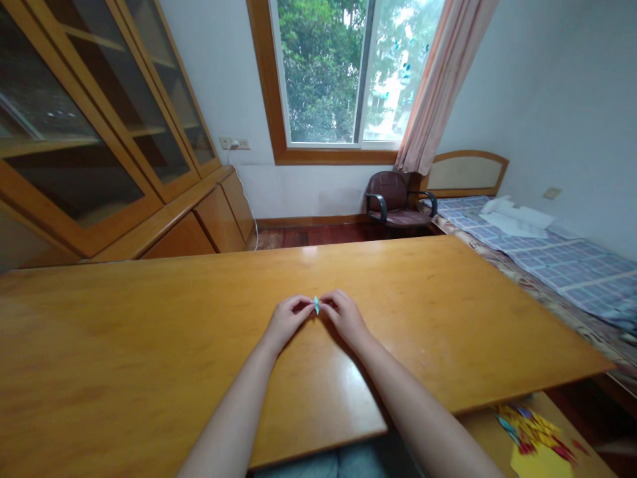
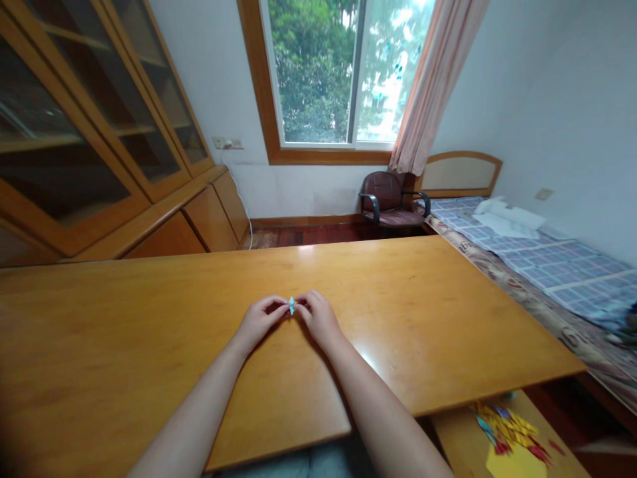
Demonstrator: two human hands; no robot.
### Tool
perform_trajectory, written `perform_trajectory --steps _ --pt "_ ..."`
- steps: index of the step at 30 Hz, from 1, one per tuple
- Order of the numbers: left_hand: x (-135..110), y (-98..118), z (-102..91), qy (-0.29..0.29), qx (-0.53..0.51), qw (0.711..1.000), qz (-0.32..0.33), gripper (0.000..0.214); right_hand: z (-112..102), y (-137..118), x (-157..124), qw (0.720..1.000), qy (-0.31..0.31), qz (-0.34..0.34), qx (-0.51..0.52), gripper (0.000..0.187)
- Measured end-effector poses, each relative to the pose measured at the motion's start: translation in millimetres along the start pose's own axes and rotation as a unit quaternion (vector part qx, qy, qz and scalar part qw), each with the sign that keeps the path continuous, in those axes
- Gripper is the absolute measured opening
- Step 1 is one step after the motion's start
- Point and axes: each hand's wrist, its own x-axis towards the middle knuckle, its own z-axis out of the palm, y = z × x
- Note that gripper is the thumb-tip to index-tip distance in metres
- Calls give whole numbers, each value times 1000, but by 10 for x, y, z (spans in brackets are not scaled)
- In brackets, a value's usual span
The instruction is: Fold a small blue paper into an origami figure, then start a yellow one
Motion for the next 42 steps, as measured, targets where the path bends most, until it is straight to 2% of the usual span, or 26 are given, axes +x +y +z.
perform_trajectory --steps 6,12,19,33,42 --pt "4 29 -4 3 -3 1000 -10 26 2 8 -1 1000 18 0 24 7" --pt "14 -26 0 8 -18 1000 -19 28 11 38 -10 1000 7 4 13 12" --pt "11 -1 4 12 -43 999 -26 26 -7 30 -14 1000 7 -6 -2 8" --pt "17 -27 -2 1 -30 999 -23 28 0 54 -11 1000 4 -4 1 10" --pt "28 -102 26 21 -145 988 -58 43 -52 83 38 998 24 39 41 11"
